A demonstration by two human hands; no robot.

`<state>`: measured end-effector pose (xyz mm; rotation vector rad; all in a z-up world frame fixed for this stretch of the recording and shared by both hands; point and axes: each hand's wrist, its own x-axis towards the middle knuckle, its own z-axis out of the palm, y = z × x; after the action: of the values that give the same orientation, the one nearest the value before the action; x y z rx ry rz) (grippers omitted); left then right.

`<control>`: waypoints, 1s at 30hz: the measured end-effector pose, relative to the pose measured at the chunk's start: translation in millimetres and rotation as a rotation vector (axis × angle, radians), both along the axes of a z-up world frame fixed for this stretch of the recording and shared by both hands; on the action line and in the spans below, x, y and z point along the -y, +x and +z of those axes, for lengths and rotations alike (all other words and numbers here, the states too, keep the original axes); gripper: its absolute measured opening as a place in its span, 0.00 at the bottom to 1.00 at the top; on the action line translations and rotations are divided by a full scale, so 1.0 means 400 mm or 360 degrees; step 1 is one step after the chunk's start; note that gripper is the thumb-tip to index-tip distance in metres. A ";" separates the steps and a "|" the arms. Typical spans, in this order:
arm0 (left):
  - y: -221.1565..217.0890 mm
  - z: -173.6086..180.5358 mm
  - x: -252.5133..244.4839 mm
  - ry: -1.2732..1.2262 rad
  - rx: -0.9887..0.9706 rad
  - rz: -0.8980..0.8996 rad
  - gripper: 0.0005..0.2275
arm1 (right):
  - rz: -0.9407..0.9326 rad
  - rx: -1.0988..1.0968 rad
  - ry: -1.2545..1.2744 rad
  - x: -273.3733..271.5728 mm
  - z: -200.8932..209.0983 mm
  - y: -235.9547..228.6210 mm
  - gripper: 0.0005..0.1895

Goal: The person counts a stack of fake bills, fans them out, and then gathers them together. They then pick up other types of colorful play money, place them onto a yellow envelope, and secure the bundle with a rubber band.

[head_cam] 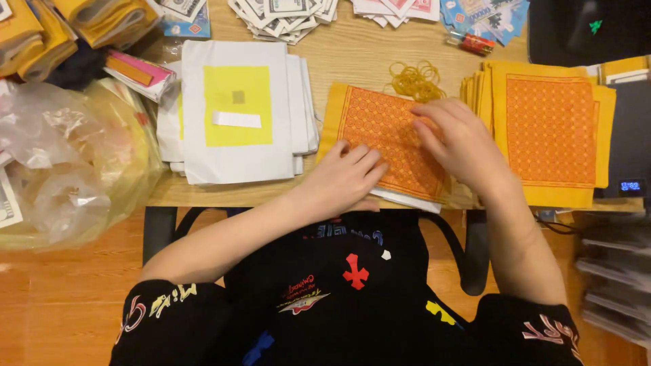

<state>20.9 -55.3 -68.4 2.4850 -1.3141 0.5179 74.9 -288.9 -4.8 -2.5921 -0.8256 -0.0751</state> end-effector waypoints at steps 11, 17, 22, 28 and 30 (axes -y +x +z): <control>-0.022 -0.038 0.003 -0.0122 -0.0038 0.0043 0.24 | 0.0197 -0.0297 -0.0715 -0.113 0.027 0.208 0.24; -0.025 -0.036 0.003 -0.0131 -0.0021 0.0067 0.22 | 0.0025 -0.0454 -0.1194 -0.033 0.037 0.128 0.24; -0.027 -0.025 -0.002 -0.0176 0.0119 0.0051 0.17 | -0.0090 -0.0329 -0.1194 0.035 -0.043 0.205 0.19; -0.035 0.048 -0.032 0.0031 0.0138 0.0028 0.10 | 0.0007 0.0020 -0.0815 -0.069 0.054 0.191 0.13; -0.045 0.016 -0.021 0.0031 0.0092 0.0051 0.13 | 0.0125 -0.0361 -0.0587 -0.122 0.068 0.164 0.14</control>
<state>2.9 -46.7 -62.0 2.5285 -1.3087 0.5909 140.3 -239.9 22.3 -2.8289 -0.9260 0.4244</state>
